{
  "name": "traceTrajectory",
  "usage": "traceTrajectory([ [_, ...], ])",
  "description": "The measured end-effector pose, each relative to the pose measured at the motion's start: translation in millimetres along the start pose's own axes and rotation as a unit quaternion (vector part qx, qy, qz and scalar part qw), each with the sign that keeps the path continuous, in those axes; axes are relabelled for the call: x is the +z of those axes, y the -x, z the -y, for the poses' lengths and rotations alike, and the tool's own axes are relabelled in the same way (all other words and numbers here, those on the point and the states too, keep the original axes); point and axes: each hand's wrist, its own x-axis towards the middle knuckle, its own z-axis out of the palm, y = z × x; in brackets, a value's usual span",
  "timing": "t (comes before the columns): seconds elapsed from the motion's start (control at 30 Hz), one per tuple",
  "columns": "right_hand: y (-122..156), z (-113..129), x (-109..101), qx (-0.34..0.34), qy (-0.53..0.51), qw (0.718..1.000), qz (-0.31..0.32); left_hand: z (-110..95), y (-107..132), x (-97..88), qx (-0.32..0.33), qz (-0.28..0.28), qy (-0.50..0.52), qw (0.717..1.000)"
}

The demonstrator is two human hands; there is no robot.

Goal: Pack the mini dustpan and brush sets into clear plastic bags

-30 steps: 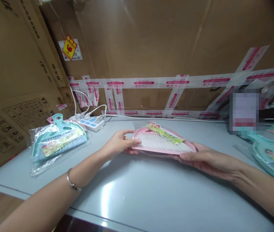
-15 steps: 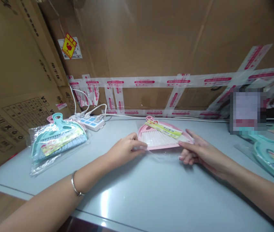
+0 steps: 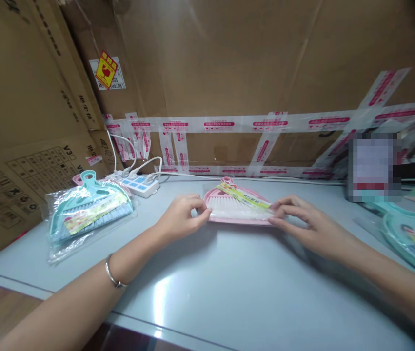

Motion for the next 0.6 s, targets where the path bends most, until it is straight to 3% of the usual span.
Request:
traceTrajectory([
  [0.1, 0, 7, 0, -0.03, -0.035, 0.995, 0.086, -2, 0, 0.0, -0.01, 0.042, -0.011, 0.999],
  [0.17, 1, 10, 2, -0.036, -0.021, 0.993, 0.106, -4, 0, 2.0, -0.02, 0.056, -0.034, 0.998],
  [0.47, 7, -4, 32, 0.049, -0.057, 0.997, 0.019, -3, 3, 22.1, -0.097, -0.009, -0.142, 0.985],
  [0.6, 7, -5, 29, 0.072, -0.097, 0.992, 0.043, -4, 5, 14.7, -0.136, 0.035, -0.173, 0.975],
])
